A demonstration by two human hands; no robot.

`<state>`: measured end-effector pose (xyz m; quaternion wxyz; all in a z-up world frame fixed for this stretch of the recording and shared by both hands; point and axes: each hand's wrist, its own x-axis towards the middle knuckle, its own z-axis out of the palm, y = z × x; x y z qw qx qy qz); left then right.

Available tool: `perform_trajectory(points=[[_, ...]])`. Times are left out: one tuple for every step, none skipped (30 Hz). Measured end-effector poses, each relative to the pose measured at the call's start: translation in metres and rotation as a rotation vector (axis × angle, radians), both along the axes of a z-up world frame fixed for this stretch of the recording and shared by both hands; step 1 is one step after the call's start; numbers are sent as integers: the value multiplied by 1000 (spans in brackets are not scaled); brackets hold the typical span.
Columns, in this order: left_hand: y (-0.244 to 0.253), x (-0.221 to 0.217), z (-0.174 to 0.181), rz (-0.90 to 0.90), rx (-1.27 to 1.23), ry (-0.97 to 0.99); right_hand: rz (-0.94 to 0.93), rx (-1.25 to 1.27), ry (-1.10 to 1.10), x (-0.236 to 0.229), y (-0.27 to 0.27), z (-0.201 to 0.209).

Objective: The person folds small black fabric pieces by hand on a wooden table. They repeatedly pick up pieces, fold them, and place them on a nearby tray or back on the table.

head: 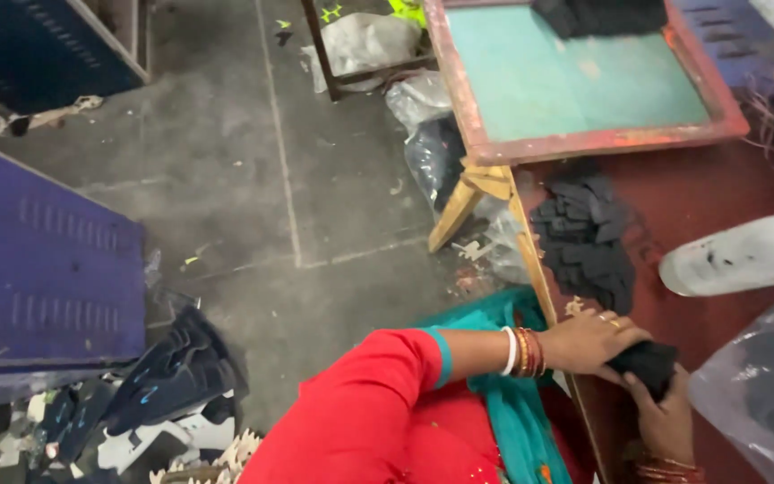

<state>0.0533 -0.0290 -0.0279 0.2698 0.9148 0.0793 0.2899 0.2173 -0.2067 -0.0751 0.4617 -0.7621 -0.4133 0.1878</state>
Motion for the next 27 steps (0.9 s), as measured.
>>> perform_trajectory(points=[[2, 5, -6, 11, -3, -2, 11, -3, -2, -1, 3, 13], [4, 10, -13, -45, -36, 12, -13, -140, -68, -2, 6, 25], [5, 13, -20, -110, -67, 32, -47, -274, -130, -6, 8, 36], [4, 8, -20, -108, -66, 35, -45, -272, -127, -19, 8, 45], [7, 7, -18, -134, -206, 33, -63, -179, -63, -28, 12, 55], [10, 6, -16, -161, -346, 31, -79, -86, 1, -37, 16, 65], [4, 4, -10, -158, -344, 29, -76, -84, 0, -43, 17, 66], [-2, 3, -4, -66, -527, -23, -92, 96, 152, -49, 19, 66], [-10, 2, 1, 28, -715, -77, -105, 271, 305, -56, 18, 66], [-14, 1, 7, 32, -716, -78, -102, 269, 305, -53, 16, 48], [-19, 1, 13, 78, -847, -101, -137, 287, 414, -49, 12, 30], [-23, 0, 20, 124, -978, -122, -173, 304, 523, -46, 8, 11], [-30, 5, 6, 124, -978, -127, -170, 304, 520, -39, 8, 5], [-36, 9, -7, 109, -971, -146, -107, 201, 188, -32, 8, 0], [-44, 13, -21, 95, -965, -163, -41, 94, -139, -26, 6, -6], [-46, 19, -35, 96, -967, -165, -39, 93, -140, -34, 14, -1], [-51, 27, -48, 151, -881, -230, -61, 80, -149, -41, 18, 5], [-56, 35, -61, 205, -794, -293, -84, 68, -157, -48, 22, 10], [-55, 28, -49, 202, -794, -295, -86, 68, -160, -51, 28, 21], [-55, 22, -36, 179, -742, -249, -184, 179, 286, -54, 34, 32], [-54, 12, -24, 162, -689, -200, -273, 285, 740, -60, 41, 41], [-53, 11, -22, 166, -689, -199, -270, 283, 742, -53, 35, 31], [-53, 11, -21, 137, -653, -221, -281, 296, 858, -45, 29, 22], [-53, 11, -19, 109, -617, -242, -292, 308, 973, -37, 22, 12], [-52, 13, -20, 113, -613, -246, -286, 308, 972, -37, 22, 16], [-51, 15, -20, 87, -568, -196, -275, 281, 852, -37, 21, 19], [-52, 16, -21, 63, -524, -144, -264, 252, 732, -38, 19, 22]])
